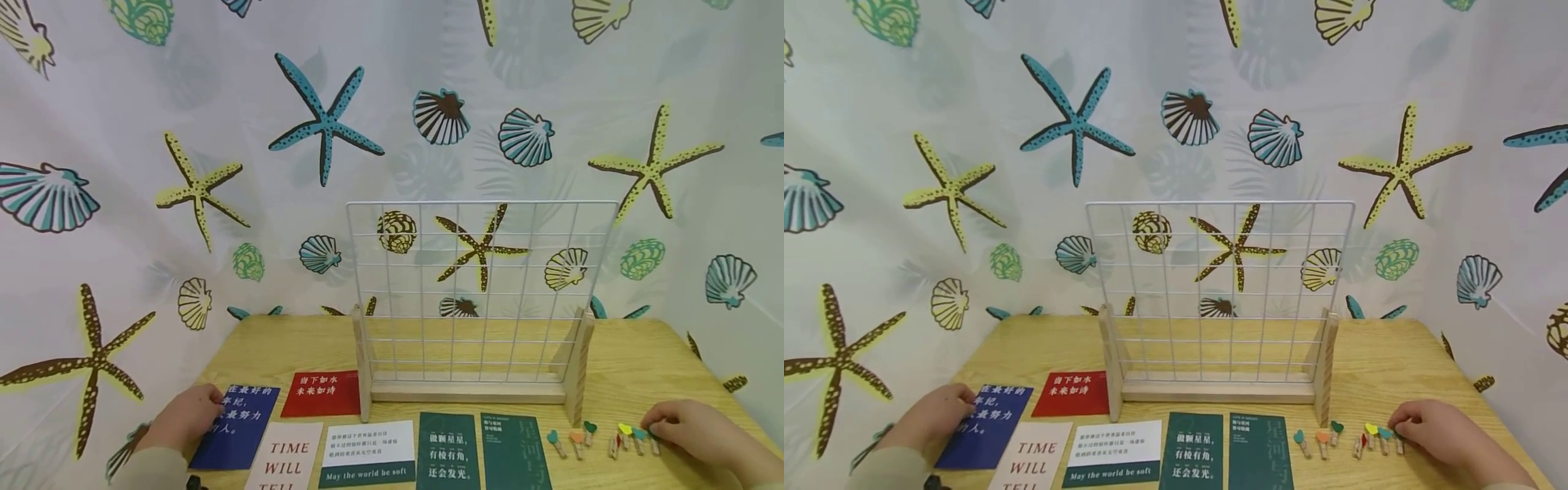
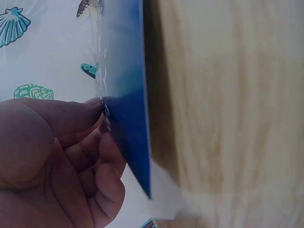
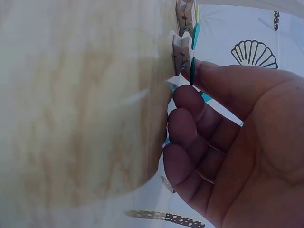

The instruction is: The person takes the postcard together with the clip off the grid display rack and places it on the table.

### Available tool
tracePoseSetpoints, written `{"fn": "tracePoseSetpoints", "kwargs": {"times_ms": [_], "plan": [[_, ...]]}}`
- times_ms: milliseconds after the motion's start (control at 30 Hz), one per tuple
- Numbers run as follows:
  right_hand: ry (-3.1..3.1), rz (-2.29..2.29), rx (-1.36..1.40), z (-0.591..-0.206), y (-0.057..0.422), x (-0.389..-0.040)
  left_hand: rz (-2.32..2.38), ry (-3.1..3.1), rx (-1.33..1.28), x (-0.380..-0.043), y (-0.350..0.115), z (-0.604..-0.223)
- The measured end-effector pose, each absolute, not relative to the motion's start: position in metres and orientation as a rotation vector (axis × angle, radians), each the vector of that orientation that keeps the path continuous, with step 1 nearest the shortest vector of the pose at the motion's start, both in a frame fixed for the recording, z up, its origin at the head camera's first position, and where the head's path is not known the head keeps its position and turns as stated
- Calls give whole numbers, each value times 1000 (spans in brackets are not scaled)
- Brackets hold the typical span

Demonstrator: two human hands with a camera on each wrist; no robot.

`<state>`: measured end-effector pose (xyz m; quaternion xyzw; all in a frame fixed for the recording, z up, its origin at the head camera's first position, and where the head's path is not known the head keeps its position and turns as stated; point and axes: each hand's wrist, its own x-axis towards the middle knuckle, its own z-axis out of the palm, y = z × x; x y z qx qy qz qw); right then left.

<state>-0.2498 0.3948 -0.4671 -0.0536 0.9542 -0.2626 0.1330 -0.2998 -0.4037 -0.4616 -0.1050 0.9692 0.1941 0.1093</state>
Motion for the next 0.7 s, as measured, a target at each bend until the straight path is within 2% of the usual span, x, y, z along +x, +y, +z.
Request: {"fn": "tracePoseSetpoints", "kwargs": {"times_ms": [700], "plan": [[2789,-676,-139,-464,388,-249,543,2859,-266,-283,-398,-442]]}}
